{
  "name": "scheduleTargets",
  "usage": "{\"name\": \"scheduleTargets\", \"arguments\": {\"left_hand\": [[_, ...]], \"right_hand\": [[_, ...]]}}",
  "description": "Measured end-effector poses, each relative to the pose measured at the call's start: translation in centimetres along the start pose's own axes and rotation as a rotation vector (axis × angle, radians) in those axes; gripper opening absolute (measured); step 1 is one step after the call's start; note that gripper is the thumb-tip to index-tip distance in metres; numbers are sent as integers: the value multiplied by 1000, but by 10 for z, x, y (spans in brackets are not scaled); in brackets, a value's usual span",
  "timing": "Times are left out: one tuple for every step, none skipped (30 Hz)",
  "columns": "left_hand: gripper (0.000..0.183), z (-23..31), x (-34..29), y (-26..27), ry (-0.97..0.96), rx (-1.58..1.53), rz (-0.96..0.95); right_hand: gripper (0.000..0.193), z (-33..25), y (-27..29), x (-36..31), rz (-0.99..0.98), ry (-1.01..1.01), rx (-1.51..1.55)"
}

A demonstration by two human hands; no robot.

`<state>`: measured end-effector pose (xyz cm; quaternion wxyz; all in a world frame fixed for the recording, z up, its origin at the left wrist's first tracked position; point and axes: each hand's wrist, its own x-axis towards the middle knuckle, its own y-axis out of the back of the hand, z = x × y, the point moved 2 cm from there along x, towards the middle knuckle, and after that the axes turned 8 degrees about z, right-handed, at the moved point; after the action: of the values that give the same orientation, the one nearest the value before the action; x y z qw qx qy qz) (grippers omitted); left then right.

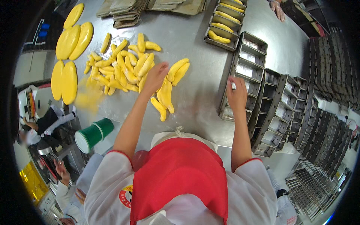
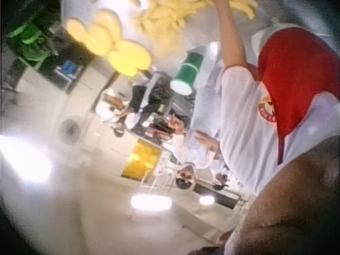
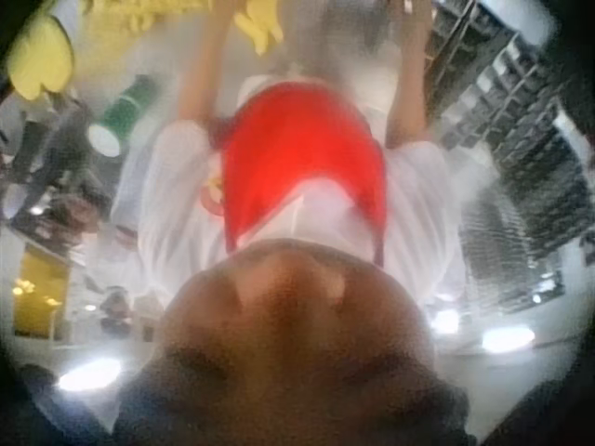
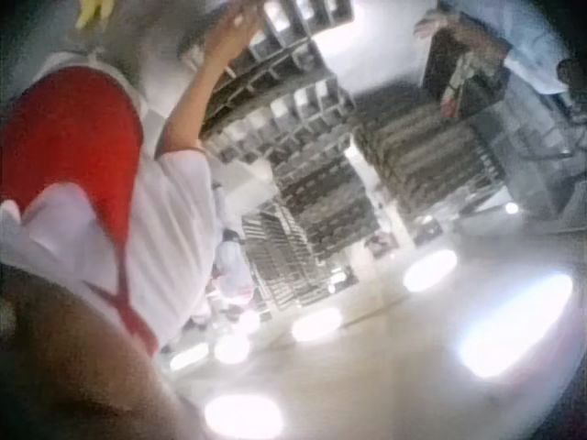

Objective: The person places yellow, banana-shaped dough pieces into metal baking trays. They pick up the dough from a large pile on a stainless steel table and arrange them into the compartments of the trays. The person repeatedly fills trays and moves them to a nearby rack.

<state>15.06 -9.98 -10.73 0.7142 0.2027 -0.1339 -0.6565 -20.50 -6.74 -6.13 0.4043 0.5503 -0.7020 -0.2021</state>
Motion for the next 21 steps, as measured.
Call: {"name": "scheduleTargets", "arguments": {"left_hand": [[47, -13, 17, -20, -75, 123, 31], [52, -25, 28, -39, -150, 250, 64], [55, -17, 32, -55, -125, 406, -7], [58, -4, 35, -68, -100, 564, -81], [61, 5, 35, -76, -77, 723, -158], [63, 0, 30, -84, -75, 705, -200], [65, -7, 21, -94, -73, 685, -240], [67, -10, 12, -101, -77, 673, -292], [67, -5, 0, -104, -67, 600, -391], [66, -1, -19, -105, -55, 526, -488], [66, 5, -38, -105, -43, 455, -590], [66, 14, -53, -102, 132, 255, -545], [67, 28, -67, -97, 311, 57, -497], [67, 35, -78, -94, 497, -143, -431], [60, 10, -87, -107, 464, -440, -304], [58, 18, -92, -109, 493, -591, -344], [56, 40, -99, -104, 513, -740, -375], [54, 65, -106, -97, 536, -895, -403], [48, 85, -113, -87, 477, -857, -485], [46, 96, -113, -75, 467, -911, -590], [45, 103, -111, -59, 463, -965, -695]], "right_hand": [[17, 9, 9, -27, -17, -11, -59], [19, 19, 15, -55, -45, -29, -110], [21, 29, 21, -81, -60, -61, -168], [23, 33, 25, -104, -51, -57, -191], [24, 33, 28, -126, -40, -55, -216], [26, 32, 27, -140, -23, -59, -238], [27, 33, 22, -146, 17, -14, -231], [29, 33, 14, -151, 61, 17, -225], [30, 29, 7, -153, 110, 39, -219], [30, 27, 0, -153, 110, 14, -190], [31, 23, -7, -150, 114, -14, -163], [31, 19, -13, -149, 124, -50, -141], [32, 8, -19, -146, 143, -106, -51], [32, -9, -22, -141, 156, -149, 45], [33, -31, -23, -134, 79, -139, 124], [34, -49, -24, -128, 11, -155, 188], [35, -68, -25, -121, -46, -266, 365], [36, -83, -19, -114, -105, -369, 541], [37, -83, -9, -106, -152, -428, 611], [37, -80, 2, -99, -196, -487, 681], [37, -81, 17, -96, -243, -550, 752]]}}
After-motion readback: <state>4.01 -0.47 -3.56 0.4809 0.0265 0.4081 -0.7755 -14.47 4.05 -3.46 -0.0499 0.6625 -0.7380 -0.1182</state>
